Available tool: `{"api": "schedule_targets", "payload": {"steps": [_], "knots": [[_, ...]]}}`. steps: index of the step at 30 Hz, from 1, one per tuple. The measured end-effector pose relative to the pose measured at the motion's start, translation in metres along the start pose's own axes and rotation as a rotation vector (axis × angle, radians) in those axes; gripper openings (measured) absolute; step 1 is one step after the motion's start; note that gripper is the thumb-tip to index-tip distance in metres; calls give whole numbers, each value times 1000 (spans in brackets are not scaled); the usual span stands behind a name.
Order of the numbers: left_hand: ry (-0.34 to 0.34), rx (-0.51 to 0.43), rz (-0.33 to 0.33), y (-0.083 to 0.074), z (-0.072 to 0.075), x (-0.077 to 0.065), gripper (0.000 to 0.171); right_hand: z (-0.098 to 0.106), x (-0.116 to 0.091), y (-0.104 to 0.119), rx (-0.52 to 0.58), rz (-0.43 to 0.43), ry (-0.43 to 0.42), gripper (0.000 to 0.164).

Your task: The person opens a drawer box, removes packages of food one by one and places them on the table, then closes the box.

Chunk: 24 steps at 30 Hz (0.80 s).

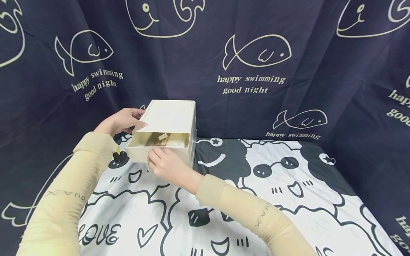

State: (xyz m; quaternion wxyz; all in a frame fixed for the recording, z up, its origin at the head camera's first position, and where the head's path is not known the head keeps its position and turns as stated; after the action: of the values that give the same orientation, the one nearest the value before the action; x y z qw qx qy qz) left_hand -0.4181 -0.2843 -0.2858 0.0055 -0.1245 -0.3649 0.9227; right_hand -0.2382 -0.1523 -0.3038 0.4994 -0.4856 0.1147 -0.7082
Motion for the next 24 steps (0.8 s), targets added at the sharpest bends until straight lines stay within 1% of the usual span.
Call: {"api": "schedule_targets", "payload": {"steps": [9,14,18,20,24], "knots": [[1,-12,-3,-2,0,-1,76,8,-2,3,16,-6,-30,31],[5,-21,4,-3,-2,-1,74,9,-2,4,3,-13,-63,40],[12,-3,13,-6,-2,-1,74,14,-1,2,-3,-16,-92,48],[18,3,21,-7,-2,-1,74,19,0,0,-3,-14,-101,46],[27,4,45,-7,-1,-1,75,33,3,-3,24,0,-127,37]]}}
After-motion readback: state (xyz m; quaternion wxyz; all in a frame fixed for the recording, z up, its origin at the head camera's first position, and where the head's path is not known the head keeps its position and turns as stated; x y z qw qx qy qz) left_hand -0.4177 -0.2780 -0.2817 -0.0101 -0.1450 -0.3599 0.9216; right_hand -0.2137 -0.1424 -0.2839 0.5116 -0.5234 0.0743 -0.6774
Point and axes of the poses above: each hand's wrist, its own x-axis towards the middle knuckle, its own z-axis out of the back of the hand, y = z × x, the point moved 9 cm from there along x, towards the middle knuckle
